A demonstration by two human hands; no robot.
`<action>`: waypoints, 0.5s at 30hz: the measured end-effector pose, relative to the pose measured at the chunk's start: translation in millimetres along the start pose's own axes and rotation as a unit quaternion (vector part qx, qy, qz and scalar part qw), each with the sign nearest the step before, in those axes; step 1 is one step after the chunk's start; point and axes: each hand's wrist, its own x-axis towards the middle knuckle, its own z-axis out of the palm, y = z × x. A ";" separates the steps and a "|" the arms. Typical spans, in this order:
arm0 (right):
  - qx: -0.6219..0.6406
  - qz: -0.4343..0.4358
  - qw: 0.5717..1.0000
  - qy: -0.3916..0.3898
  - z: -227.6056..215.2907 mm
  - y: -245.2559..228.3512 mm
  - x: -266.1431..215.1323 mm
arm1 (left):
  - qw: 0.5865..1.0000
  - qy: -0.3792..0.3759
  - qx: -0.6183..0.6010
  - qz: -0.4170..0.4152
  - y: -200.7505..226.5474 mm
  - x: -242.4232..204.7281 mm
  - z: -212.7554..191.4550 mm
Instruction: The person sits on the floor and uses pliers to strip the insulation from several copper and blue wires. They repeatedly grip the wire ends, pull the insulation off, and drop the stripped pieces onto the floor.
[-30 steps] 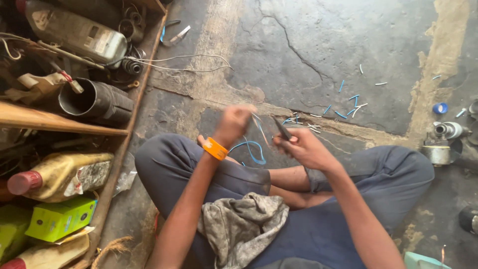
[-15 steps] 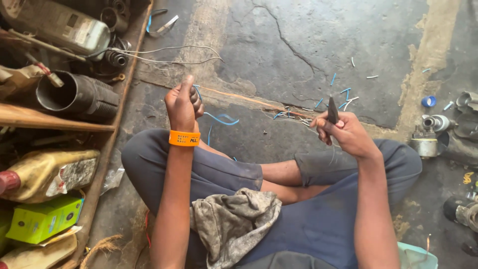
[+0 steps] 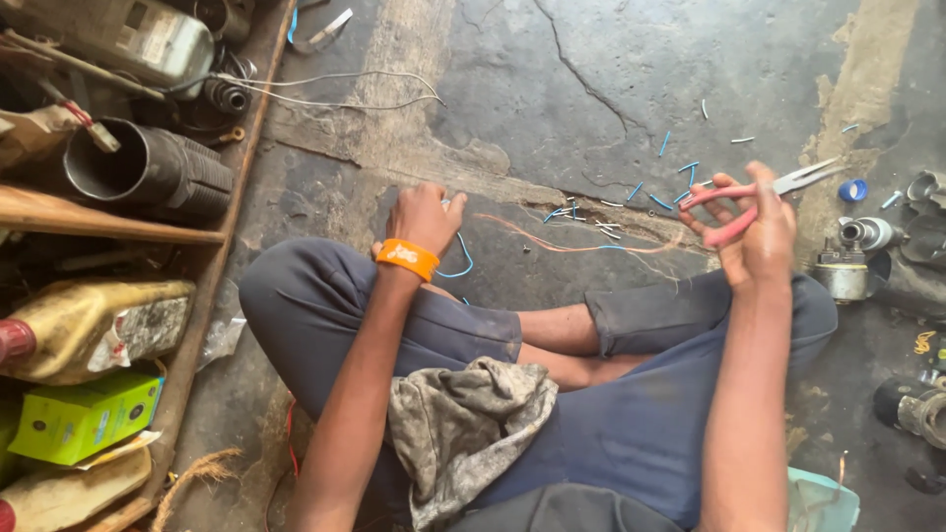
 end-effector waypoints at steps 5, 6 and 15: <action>0.225 0.124 0.956 -0.141 -8.4 4.4 -1.8 | 0.999 0.017 -0.018 -0.021 -0.2 5.3 -7.0; 0.225 0.112 0.958 -0.142 -5.3 3.0 -2.4 | 0.999 0.019 -0.016 -0.034 0.2 6.8 -9.7; -0.298 0.246 0.885 -0.262 66.1 0.9 -45.1 | 0.997 0.053 -0.024 -0.041 3.9 7.0 -23.1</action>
